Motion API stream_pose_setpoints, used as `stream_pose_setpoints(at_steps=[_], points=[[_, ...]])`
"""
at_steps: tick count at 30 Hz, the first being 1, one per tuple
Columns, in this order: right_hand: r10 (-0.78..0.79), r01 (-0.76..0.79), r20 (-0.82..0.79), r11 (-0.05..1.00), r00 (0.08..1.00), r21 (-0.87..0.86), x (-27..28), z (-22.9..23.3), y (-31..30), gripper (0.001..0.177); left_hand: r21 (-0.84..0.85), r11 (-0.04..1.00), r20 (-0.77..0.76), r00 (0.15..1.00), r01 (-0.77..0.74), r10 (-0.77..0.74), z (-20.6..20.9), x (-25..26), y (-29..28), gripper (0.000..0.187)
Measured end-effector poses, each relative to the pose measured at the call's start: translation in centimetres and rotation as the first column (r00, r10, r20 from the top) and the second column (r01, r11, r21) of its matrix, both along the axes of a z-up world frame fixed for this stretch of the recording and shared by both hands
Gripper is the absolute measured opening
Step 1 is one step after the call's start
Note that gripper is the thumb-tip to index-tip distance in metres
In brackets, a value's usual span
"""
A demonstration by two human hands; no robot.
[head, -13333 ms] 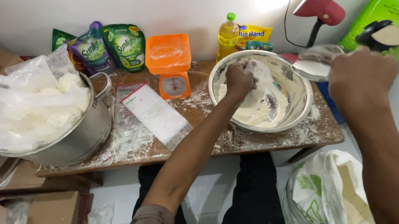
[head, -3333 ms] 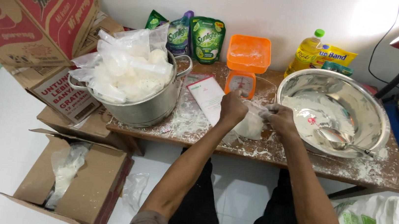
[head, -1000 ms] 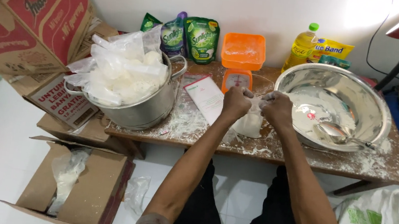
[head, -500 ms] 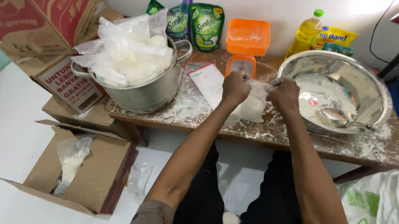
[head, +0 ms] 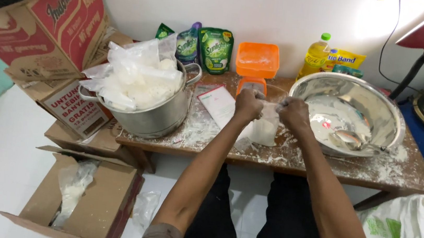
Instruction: Scooping flour from a large metal bowl into small plastic bags using a spoon and hands for manual packaging.
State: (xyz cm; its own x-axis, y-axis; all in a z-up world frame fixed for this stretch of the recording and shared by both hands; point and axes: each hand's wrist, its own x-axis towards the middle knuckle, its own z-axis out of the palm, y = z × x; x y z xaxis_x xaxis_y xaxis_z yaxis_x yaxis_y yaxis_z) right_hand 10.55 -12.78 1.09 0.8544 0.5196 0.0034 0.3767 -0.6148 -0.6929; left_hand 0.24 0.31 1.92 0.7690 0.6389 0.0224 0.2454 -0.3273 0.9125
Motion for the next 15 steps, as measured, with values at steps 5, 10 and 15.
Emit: stream_pose_setpoints(at_steps=[5, 10, 15], points=[[-0.011, 0.022, 0.142, 0.997, 0.990, -0.079, 0.2, 1.0, 0.3, 0.030, -0.007, 0.998, 0.121, 0.991, -0.062, 0.062, -1.0, 0.2, 1.8, 0.039], [0.036, -0.028, 0.142, 0.998, 0.989, -0.056, 2.6, -0.7, 1.0, 0.033, -0.133, 0.987, 0.165, 0.980, -0.087, 0.108, -0.4, -0.6, 0.5, 0.040], [0.053, -0.053, 0.184, 0.999, 0.981, -0.007, 3.3, -1.0, 1.5, 0.030, -0.152, 0.980, 0.183, 0.971, -0.129, 0.156, -0.5, -0.9, 0.1, 0.036]])
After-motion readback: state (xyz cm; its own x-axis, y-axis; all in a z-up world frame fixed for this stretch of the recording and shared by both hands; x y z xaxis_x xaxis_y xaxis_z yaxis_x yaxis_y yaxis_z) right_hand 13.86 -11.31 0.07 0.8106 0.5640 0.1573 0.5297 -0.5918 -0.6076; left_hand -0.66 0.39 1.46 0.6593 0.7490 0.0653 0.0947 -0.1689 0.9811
